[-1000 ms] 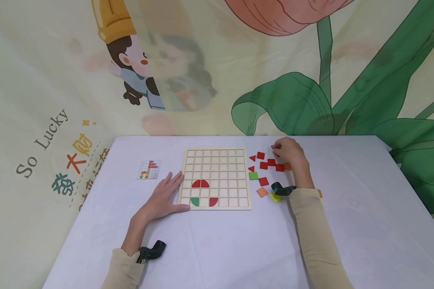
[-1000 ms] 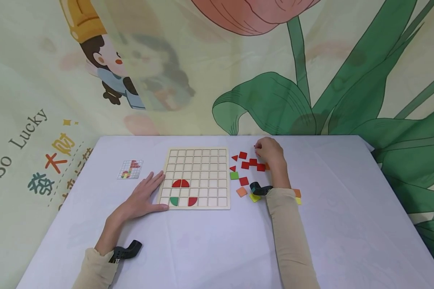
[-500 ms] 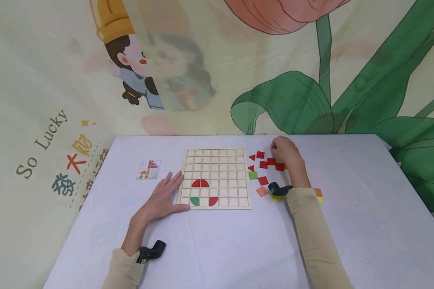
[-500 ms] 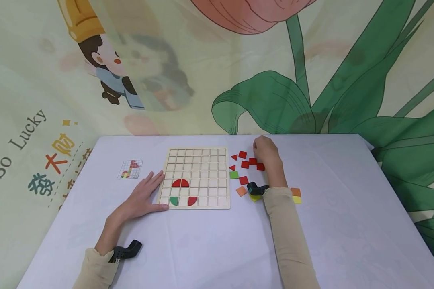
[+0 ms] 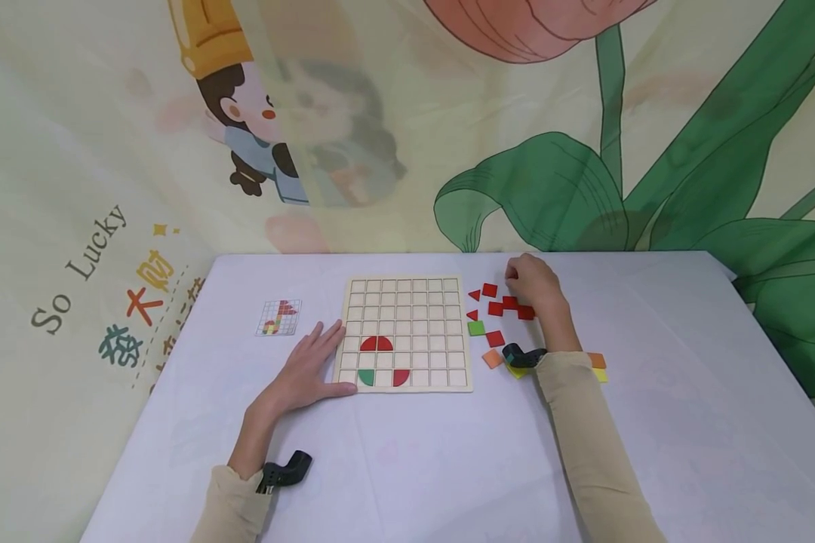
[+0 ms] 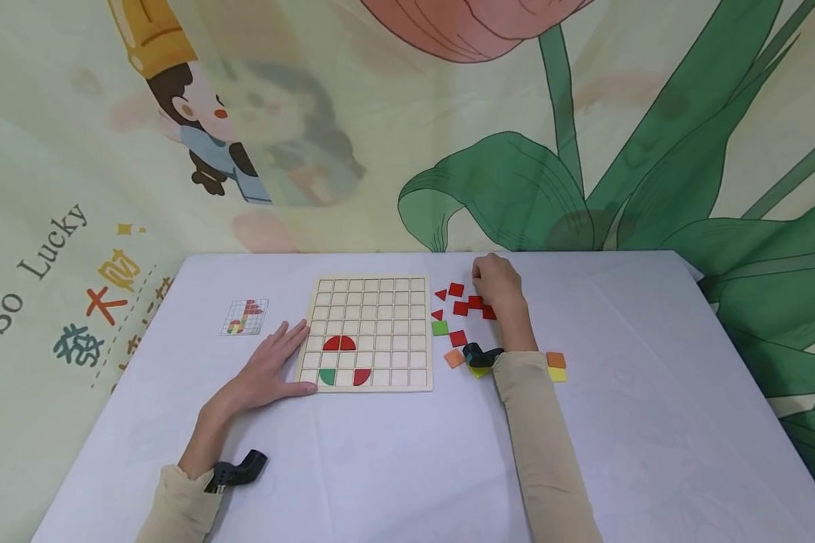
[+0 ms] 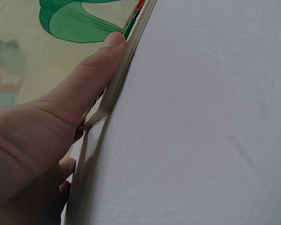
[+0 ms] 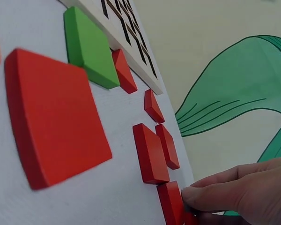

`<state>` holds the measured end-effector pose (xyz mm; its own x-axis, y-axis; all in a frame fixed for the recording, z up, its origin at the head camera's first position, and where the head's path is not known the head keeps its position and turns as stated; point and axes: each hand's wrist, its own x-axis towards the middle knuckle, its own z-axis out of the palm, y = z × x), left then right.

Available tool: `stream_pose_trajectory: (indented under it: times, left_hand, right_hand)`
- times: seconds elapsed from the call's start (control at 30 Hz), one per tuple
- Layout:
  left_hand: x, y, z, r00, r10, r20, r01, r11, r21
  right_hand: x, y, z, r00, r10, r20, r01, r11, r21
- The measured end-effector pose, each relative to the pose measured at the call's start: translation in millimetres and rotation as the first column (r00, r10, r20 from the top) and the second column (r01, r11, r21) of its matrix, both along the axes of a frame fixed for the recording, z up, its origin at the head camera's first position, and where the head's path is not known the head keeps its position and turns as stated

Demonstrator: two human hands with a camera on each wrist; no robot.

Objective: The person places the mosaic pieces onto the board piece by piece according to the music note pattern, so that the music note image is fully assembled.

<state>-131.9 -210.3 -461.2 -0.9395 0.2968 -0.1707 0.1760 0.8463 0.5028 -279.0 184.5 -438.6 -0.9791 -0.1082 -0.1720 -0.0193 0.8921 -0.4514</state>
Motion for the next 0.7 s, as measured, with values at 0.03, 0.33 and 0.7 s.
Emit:
stream_pose_trajectory:
  times: [0.03, 0.33, 0.7]
  left_hand:
    - [0.0, 0.1, -0.1, 1.000, -0.002, -0.001, 0.002, 1.000, -0.002]
    - [0.6, -0.4, -0.2, 1.000, -0.004, -0.006, 0.004, 1.000, -0.001]
    - [1.8, 1.2, 0.6, 1.000, 0.006, -0.020, -0.005, 1.000, 0.015]
  right_hand:
    - [-0.1, 0.2, -0.6, 1.000, 0.002, 0.002, -0.002, 1.000, -0.005]
    - [0.7, -0.4, -3.4, 1.000, -0.020, -0.003, 0.020, 0.999, -0.050]
    - [-2.5, 7.0, -5.3, 0.999, 0.032, 0.020, -0.030, 0.997, -0.065]
